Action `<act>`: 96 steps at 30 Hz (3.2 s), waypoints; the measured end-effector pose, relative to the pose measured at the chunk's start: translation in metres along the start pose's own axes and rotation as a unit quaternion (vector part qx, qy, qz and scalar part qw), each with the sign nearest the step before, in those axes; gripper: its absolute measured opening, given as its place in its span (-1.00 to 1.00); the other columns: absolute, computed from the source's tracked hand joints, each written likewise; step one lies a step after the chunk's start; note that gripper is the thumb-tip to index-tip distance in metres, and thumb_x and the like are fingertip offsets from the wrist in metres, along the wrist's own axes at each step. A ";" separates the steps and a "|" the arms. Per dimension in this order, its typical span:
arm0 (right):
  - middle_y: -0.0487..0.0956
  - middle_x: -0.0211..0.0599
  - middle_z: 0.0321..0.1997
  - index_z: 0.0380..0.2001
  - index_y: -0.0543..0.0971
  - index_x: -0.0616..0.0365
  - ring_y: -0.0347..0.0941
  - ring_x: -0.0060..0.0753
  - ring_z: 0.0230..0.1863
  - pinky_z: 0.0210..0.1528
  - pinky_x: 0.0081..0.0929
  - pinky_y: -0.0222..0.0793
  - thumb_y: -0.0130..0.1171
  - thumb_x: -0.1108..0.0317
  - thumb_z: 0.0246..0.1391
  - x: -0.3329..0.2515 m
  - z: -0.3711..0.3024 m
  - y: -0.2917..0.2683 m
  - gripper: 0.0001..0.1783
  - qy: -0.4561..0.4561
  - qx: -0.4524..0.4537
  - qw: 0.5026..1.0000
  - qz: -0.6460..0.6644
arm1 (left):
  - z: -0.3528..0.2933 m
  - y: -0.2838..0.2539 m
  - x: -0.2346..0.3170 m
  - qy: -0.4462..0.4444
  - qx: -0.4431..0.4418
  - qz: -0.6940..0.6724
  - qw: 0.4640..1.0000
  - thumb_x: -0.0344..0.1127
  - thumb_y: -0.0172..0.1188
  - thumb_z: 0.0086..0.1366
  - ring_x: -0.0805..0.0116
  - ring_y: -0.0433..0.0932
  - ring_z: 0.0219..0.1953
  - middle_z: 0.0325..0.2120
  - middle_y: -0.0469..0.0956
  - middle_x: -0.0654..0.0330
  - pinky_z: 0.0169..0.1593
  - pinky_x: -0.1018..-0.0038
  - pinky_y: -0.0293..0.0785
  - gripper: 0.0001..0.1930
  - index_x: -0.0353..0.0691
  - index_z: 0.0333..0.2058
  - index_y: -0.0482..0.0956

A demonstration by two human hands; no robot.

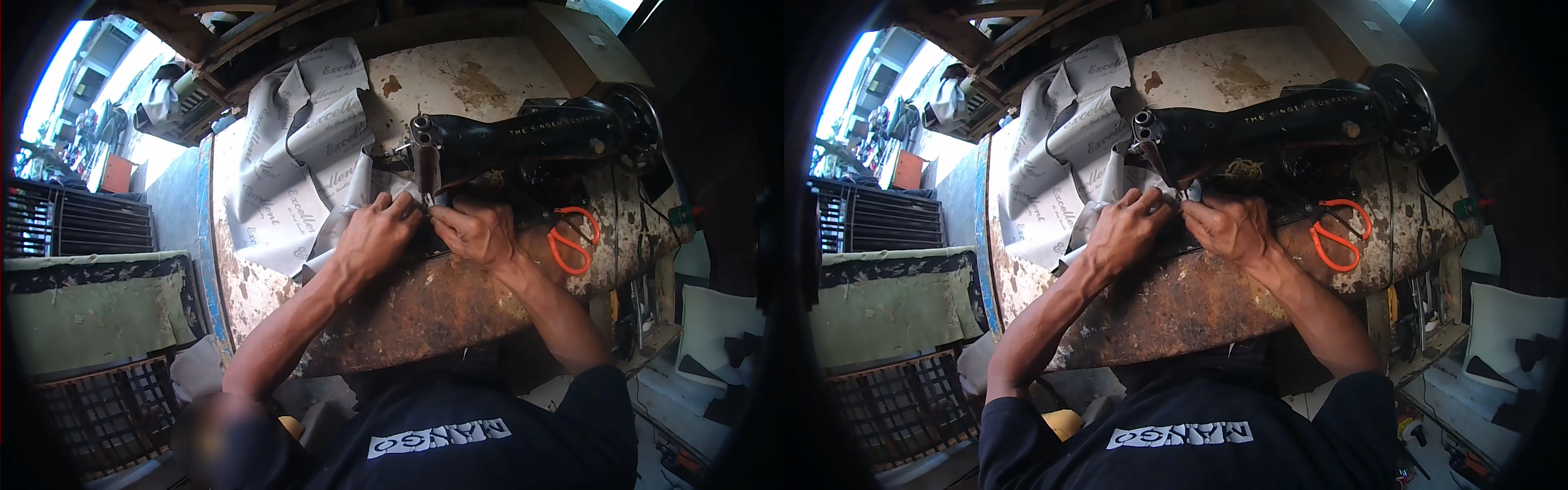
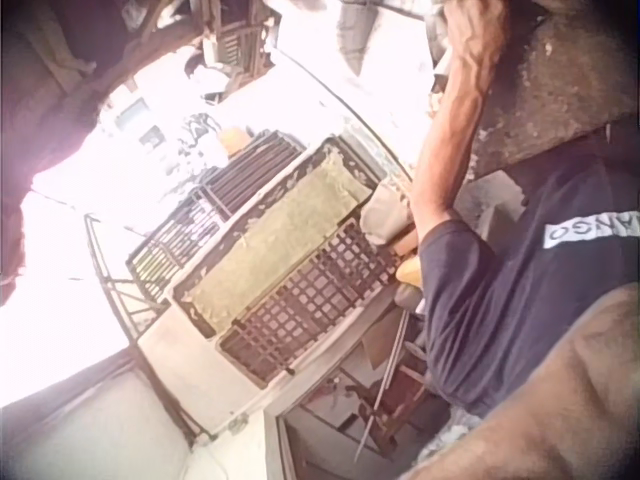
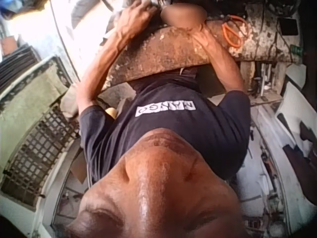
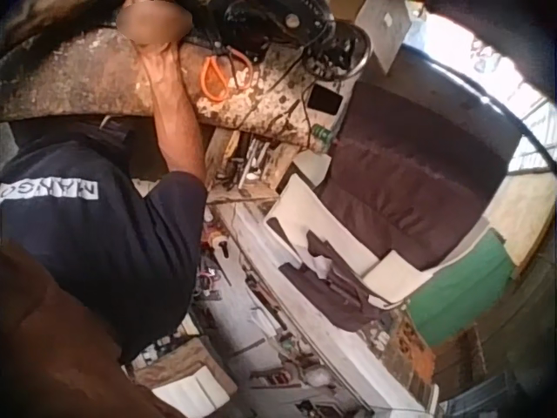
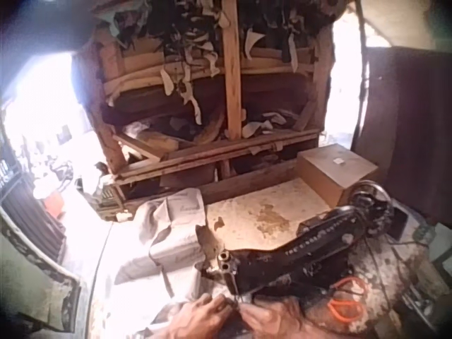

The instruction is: The person uses a sewing machine to stitch together pieces of fabric for furniture upholstery, holding the fabric together by hand and guiding it through the machine.

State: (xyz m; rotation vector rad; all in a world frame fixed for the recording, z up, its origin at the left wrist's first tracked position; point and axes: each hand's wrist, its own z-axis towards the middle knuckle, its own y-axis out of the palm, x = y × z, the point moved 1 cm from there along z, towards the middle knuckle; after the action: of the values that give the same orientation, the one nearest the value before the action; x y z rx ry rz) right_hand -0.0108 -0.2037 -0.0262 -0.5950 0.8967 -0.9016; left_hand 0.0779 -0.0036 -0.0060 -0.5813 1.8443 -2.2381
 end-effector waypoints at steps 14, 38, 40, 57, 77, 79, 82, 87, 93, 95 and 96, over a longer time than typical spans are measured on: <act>0.64 -0.31 -0.46 -0.14 0.81 -0.02 0.62 -0.18 -0.49 -0.46 -0.26 0.53 0.47 0.30 0.06 -0.001 0.004 0.004 -0.75 0.006 0.045 0.998 0.035 | 0.005 0.002 0.002 -0.069 0.016 -0.010 0.997 -0.38 0.26 0.24 -0.01 0.69 -0.14 -0.14 0.58 0.05 -0.15 0.12 0.72 -0.80 -0.14 -0.14 0.66; 0.58 -0.41 -0.59 -0.20 0.83 -0.09 0.58 -0.30 -0.62 -0.61 -0.32 0.45 0.50 0.26 0.04 -0.005 0.000 0.002 -0.79 0.013 0.017 1.000 -0.019 | 0.002 -0.020 0.010 -0.069 -0.047 -0.013 0.996 -0.37 0.26 0.23 -0.10 0.65 -0.06 -0.02 0.58 -0.06 -0.13 0.12 0.74 -0.74 -0.26 -0.11 0.68; 0.59 -0.41 -0.58 -0.18 0.83 -0.13 0.58 -0.30 -0.61 -0.59 -0.32 0.46 0.51 0.24 0.03 0.001 0.002 0.000 -0.76 0.012 0.022 1.000 -0.018 | 0.003 -0.014 0.015 -0.090 -0.036 -0.013 0.995 -0.38 0.25 0.23 -0.12 0.65 -0.06 -0.01 0.57 -0.08 -0.13 0.12 0.74 -0.74 -0.28 -0.11 0.67; 0.71 -0.28 -0.39 -0.09 0.78 0.00 0.67 -0.15 -0.46 -0.44 -0.30 0.56 0.46 0.33 0.08 0.003 -0.001 0.001 -0.71 0.002 0.014 1.000 0.025 | 0.013 0.002 0.035 -0.190 -0.009 -0.021 0.982 -0.46 0.19 0.24 -0.18 0.65 -0.04 -0.03 0.54 -0.16 -0.11 0.06 0.73 -0.70 -0.38 -0.06 0.66; 0.52 -0.29 -0.12 -0.44 0.68 0.10 0.43 -0.17 0.01 0.02 -0.08 0.35 0.43 0.19 -0.06 -0.029 -0.023 -0.008 -0.77 -0.044 -0.083 0.994 -0.049 | 0.008 -0.016 0.022 -0.008 -0.006 0.053 0.999 -0.32 0.20 0.22 0.23 0.47 0.02 -0.12 0.56 0.24 0.04 0.24 0.34 -0.75 -0.14 -0.13 0.73; 0.51 -0.29 -0.13 -0.43 0.68 0.09 0.44 -0.17 0.00 0.02 -0.08 0.35 0.42 0.19 -0.06 -0.027 -0.024 -0.007 -0.78 -0.038 -0.088 0.994 -0.047 | 0.007 -0.016 0.025 -0.016 -0.004 0.041 0.999 -0.32 0.20 0.23 0.24 0.48 0.01 -0.13 0.56 0.26 0.04 0.23 0.33 -0.74 -0.13 -0.13 0.73; 0.50 -0.30 -0.17 -0.41 0.67 0.08 0.44 -0.18 -0.01 0.02 -0.09 0.36 0.42 0.20 -0.06 -0.025 -0.025 -0.007 -0.78 -0.040 -0.072 0.996 -0.045 | 0.005 -0.012 0.026 -0.029 0.001 0.041 0.999 -0.31 0.20 0.23 0.26 0.48 0.00 -0.14 0.57 0.28 0.03 0.21 0.32 -0.74 -0.13 -0.12 0.73; 0.50 -0.32 -0.18 -0.40 0.67 0.06 0.44 -0.17 -0.02 0.01 -0.09 0.36 0.42 0.23 -0.06 -0.027 -0.024 -0.008 -0.80 -0.038 -0.080 0.995 -0.044 | 0.002 -0.008 0.025 -0.020 0.022 0.053 0.998 -0.29 0.20 0.25 0.29 0.49 -0.02 -0.15 0.57 0.30 0.03 0.20 0.31 -0.73 -0.13 -0.11 0.73; 0.57 -0.31 -0.34 -0.26 0.74 0.04 0.54 -0.12 -0.18 -0.10 -0.12 0.46 0.40 0.31 0.01 -0.009 -0.013 -0.015 -0.81 0.024 -0.107 0.992 0.056 | 0.003 -0.005 0.027 -0.021 -0.023 0.061 0.998 -0.29 0.17 0.32 0.29 0.49 -0.04 -0.16 0.55 0.32 0.08 0.13 0.28 -0.65 -0.11 0.05 0.71; 0.59 -0.30 -0.34 -0.21 0.76 0.03 0.56 -0.12 -0.21 -0.14 -0.16 0.48 0.38 0.34 0.05 -0.005 -0.005 -0.013 -0.80 0.058 -0.065 0.992 0.089 | 0.005 -0.007 0.027 -0.020 -0.033 0.061 0.997 -0.29 0.18 0.30 0.28 0.48 -0.01 -0.12 0.55 0.31 0.08 0.13 0.28 -0.66 -0.11 0.02 0.72; 0.61 -0.30 -0.34 -0.15 0.79 0.01 0.58 -0.12 -0.24 -0.18 -0.19 0.50 0.37 0.37 0.08 -0.004 -0.002 -0.010 -0.77 0.096 -0.019 0.987 0.126 | 0.003 -0.008 0.026 -0.017 -0.048 0.063 0.997 -0.30 0.19 0.29 0.26 0.47 0.01 -0.08 0.55 0.30 0.08 0.13 0.29 -0.67 -0.10 0.00 0.73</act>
State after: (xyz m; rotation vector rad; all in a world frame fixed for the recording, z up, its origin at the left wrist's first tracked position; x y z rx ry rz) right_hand -0.0180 -0.2057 -0.0179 -0.4210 1.1372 -0.7217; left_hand 0.0568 -0.0146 0.0069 -0.4988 1.9232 -2.0573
